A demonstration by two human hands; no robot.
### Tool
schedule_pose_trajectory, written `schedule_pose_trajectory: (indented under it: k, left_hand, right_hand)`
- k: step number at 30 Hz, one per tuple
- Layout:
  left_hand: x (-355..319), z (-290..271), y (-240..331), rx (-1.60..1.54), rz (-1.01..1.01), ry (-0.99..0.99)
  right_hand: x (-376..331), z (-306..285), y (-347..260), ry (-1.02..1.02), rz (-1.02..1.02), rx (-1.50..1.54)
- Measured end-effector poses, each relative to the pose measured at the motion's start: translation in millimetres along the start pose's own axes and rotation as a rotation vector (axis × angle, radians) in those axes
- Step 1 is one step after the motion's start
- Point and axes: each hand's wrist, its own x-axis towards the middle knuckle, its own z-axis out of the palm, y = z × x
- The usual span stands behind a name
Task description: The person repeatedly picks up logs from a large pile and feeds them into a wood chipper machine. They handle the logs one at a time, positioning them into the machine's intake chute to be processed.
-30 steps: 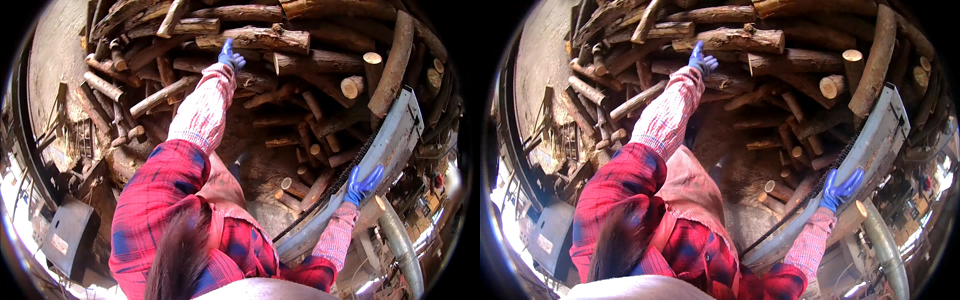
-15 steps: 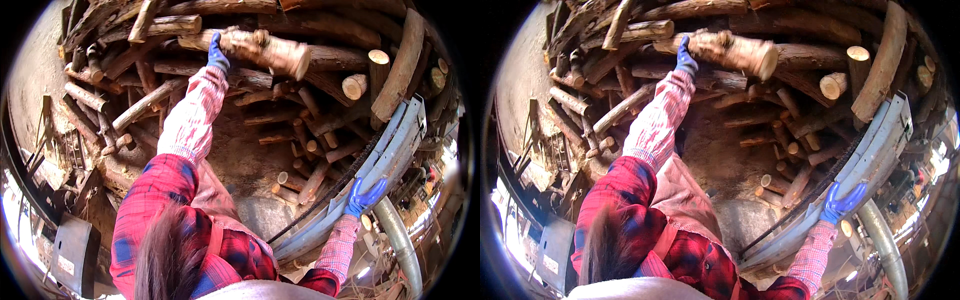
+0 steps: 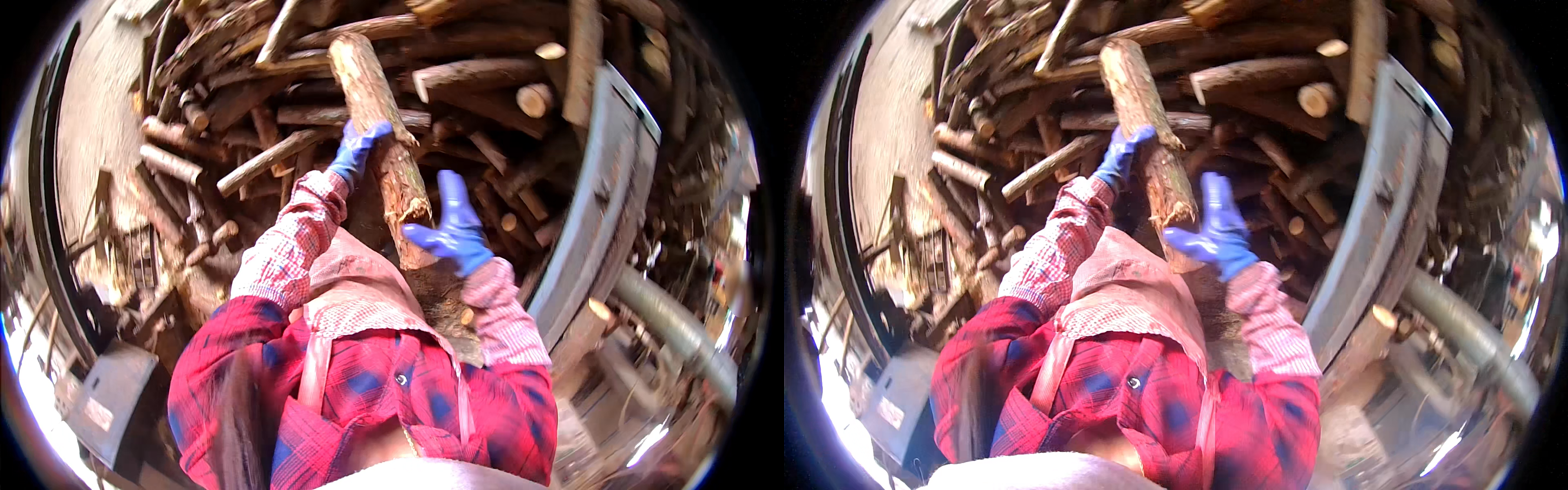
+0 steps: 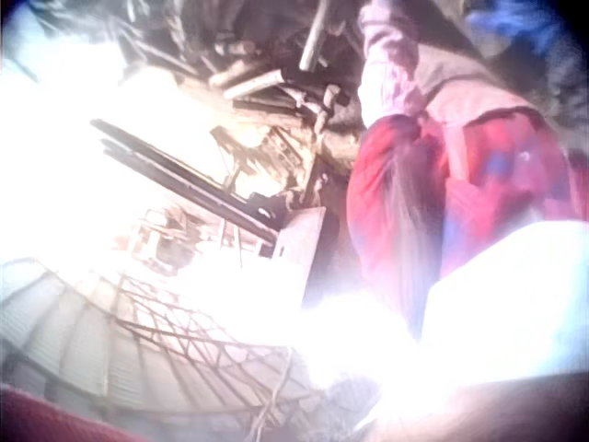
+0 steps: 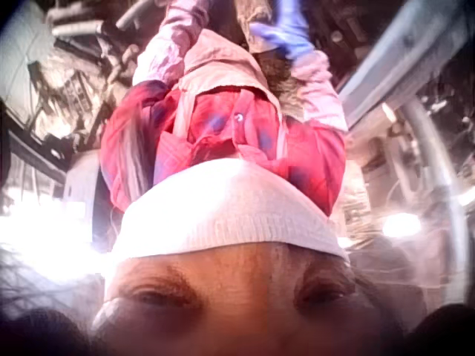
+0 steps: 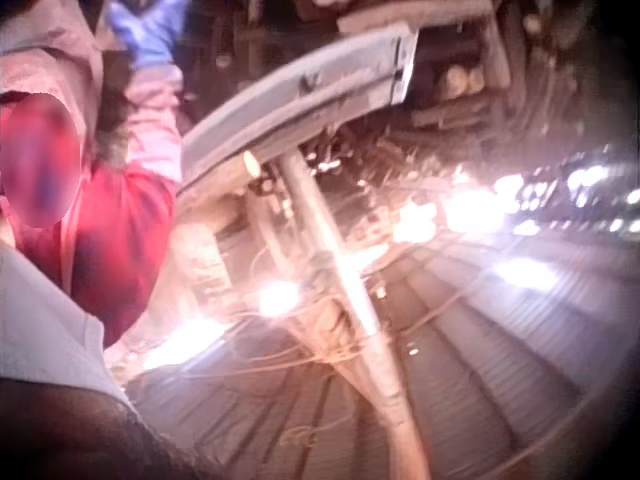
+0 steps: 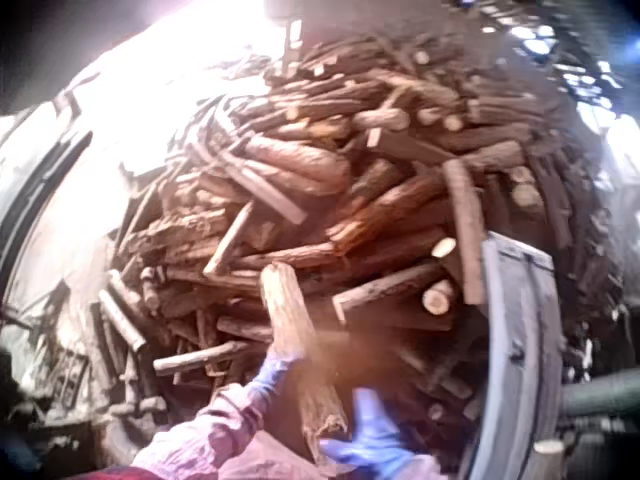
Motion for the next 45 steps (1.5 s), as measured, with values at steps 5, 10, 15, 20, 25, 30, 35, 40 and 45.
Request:
schedule_pose_trajectory:
  k: [5, 10, 15, 20, 25, 30, 35, 40, 45]
  left_hand:
    - [-55.9, 106.6, 83.1, -0.066, 0.078, -0.269]
    - [-157.1, 275.5, 141.9, -0.143, 0.228, -0.703]
    - [-217.6, 363.5, 123.6, 0.067, 0.624, -0.8]
    - [-213.3, 320.8, 84.8, 0.399, 0.308, -0.937]
    - [-154.4, 150.2, -0.2, 0.512, -0.034, -0.64]
    - [-158.0, -47.2, -47.6, 0.646, -0.196, -0.162]
    - [-144.7, -137.7, -33.2, 0.83, -0.363, 0.098]
    - [-17.9, -149.5, -86.6, 0.722, -0.347, 0.081]
    - [98.5, -70.9, -44.3, 0.068, -0.594, -0.142]
  right_hand:
    - [-52.6, -7.3, 14.4, 0.203, 0.196, 0.792]
    - [-128.8, -88.3, 72.2, 0.593, -0.059, 0.918]
    - [-200.8, -238.4, 122.6, 0.802, -0.154, 0.562]
    - [-262.1, -273.9, 199.1, 0.697, 0.178, 0.311]
    - [-289.8, -235.0, 278.4, 0.669, 0.409, 0.009]
    - [-326.1, -271.0, 313.7, 0.34, 0.388, 0.116]
    - [-224.9, -356.5, 250.6, 0.712, -0.042, -0.127]
    - [-18.6, -248.1, 105.9, 0.509, 0.16, -0.337]
    - [72.2, -212.2, 182.7, 0.459, -0.004, -0.983]
